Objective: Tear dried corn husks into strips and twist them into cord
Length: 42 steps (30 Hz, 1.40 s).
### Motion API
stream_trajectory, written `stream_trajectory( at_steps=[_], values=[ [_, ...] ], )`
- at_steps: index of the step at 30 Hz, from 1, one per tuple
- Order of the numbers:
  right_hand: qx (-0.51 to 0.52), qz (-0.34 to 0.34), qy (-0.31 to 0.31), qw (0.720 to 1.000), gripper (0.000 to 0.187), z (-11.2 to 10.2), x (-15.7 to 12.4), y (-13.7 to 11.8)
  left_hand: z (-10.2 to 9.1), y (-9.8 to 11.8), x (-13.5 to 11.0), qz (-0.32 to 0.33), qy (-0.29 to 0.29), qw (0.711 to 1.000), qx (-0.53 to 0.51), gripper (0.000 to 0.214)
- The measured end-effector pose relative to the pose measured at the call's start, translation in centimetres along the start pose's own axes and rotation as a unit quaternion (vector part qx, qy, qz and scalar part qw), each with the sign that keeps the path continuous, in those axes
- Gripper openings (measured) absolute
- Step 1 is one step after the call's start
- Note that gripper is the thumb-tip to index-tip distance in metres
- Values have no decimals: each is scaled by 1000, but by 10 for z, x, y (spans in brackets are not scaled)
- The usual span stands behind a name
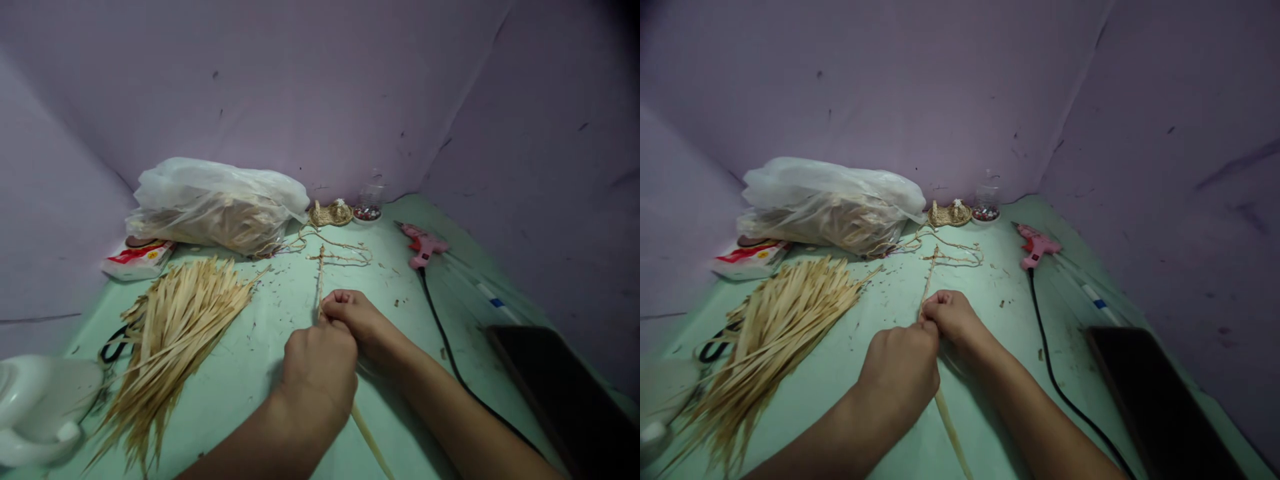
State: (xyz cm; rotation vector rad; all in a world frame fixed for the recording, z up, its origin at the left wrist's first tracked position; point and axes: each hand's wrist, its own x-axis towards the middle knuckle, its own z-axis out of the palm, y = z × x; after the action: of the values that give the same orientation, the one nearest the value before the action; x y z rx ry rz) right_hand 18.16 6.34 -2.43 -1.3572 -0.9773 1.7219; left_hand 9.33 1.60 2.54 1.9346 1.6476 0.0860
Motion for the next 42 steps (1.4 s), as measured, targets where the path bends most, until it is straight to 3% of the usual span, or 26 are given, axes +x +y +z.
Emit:
stream_trajectory(
  at_steps=[4, 7, 9, 15, 19, 25, 33, 39, 42],
  values=[
    [-22, 15, -12, 1000, 4, -4, -1, -3, -17, -8, 2, 37, -14, 995, 93, 18],
    [-35, 12, -23, 999, 7, -4, -2, -6, -36, -24, 17, 7, 61, 995, 83, 25],
    [-48, 9, -12, 999, 9, -3, -3, -7, -39, -38, 32, -13, 91, 995, 29, 24],
    [-66, 3, 11, 998, 12, 1, -1, -4, -21, -62, 58, 14, 16, 986, -166, 29],
    [-69, 12, 14, 997, 8, 0, -1, -5, -20, -63, 56, -4, -68, 971, -231, 17],
    [-59, 11, 19, 998, 7, 1, -3, -5, -15, -65, 59, -27, -47, 968, -245, 10],
    [-59, 14, 16, 998, 7, 0, -2, -6, -31, -68, 57, -24, -144, 946, -290, 11],
    [-78, 8, 20, 997, 12, 1, -1, -3, -30, -61, 58, -61, -57, 942, -324, 28],
    [-77, 5, 32, 997, 11, 2, -1, -3, -26, -58, 57, -63, -44, 941, -331, 32]
  ],
)
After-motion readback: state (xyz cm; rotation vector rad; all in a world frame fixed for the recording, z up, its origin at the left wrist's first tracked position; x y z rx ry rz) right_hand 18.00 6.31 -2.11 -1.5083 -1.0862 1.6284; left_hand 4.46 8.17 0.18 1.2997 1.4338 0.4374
